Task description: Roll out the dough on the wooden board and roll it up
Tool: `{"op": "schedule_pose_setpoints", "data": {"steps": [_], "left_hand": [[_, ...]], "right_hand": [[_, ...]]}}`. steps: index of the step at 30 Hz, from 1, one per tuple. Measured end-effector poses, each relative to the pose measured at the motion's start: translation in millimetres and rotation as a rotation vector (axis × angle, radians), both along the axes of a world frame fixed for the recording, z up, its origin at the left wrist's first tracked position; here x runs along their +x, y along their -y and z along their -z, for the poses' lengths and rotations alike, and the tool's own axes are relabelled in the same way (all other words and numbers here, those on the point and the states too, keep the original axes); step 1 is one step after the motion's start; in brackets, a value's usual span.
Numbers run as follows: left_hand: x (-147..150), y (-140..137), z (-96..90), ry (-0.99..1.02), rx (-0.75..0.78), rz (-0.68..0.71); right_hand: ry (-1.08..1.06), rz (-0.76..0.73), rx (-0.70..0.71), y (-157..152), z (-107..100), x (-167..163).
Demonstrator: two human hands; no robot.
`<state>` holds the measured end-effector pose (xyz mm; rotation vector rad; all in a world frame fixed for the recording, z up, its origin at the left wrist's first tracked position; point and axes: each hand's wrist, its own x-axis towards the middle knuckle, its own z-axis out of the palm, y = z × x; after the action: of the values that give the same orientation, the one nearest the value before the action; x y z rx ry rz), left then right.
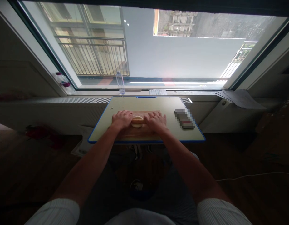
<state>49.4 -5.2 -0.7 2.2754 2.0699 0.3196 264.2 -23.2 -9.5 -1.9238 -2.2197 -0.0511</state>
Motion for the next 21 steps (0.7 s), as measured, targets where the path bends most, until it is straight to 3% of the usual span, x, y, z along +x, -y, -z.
{"op": "schedule_pose_setpoints", "data": {"steps": [8,15,21], "left_hand": [[-4,-21,0.1,0.007,-0.069,0.049],[-2,-48,-5.4,0.027,-0.184,0.010],[0,-67,-8.2,0.031,-0.221,0.011]], "right_hand": [[0.000,-0.004,-0.041,-17,-3,2],[-0.009,-0.006,-0.069,-41,-1,5],[-0.111,0.085,-0.121,-61,-1,5]]}}
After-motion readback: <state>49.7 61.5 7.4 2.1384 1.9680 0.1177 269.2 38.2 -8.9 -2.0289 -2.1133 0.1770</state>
